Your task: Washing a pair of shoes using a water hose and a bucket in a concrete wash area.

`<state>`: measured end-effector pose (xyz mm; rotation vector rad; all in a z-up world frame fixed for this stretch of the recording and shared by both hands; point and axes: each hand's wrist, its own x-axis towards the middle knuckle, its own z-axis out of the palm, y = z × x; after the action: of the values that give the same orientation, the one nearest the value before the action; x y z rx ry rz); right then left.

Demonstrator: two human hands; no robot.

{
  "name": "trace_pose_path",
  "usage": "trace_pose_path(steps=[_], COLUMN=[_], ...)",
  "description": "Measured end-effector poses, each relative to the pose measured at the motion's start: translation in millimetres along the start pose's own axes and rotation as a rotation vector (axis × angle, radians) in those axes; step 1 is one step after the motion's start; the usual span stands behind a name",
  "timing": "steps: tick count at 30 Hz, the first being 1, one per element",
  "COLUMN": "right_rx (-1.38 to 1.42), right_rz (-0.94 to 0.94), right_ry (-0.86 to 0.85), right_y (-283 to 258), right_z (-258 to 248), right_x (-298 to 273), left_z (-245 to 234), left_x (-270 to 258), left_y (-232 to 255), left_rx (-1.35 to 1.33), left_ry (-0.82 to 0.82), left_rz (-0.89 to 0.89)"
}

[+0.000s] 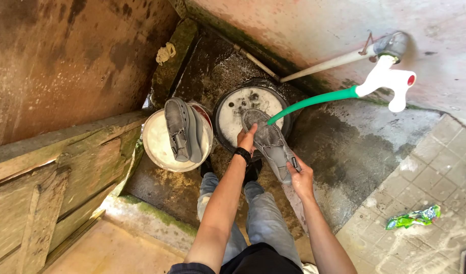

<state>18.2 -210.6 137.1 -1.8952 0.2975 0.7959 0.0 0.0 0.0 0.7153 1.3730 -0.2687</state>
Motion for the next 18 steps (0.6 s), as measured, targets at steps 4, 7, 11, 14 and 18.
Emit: trace_pose_path(steps=[4, 7, 11, 14, 18], right_rx=[-0.153, -0.222, -0.453, -0.550, -0.523], right_rz=[-0.156, -0.261, -0.454, -0.495, -0.492], right_ry=[0.073, 0.153, 0.245, 0.282, 0.297], right_y=[-25, -39, -66, -70, -67], right_z=[9, 15, 30, 37, 53], right_x=[-8, -19, -34, -34, -17], left_z=[5, 8, 18, 23, 14], left_x=[-23, 47, 33, 1, -22], left_y=[10, -54, -52, -34, -21], left_rx=[-0.047, 0.131, 0.202, 0.205, 0.153], left_ry=[0.002, 0.046, 0.073, 0.003, -0.060], left_rz=[-0.039, 0.189, 0.289, 0.291, 0.284])
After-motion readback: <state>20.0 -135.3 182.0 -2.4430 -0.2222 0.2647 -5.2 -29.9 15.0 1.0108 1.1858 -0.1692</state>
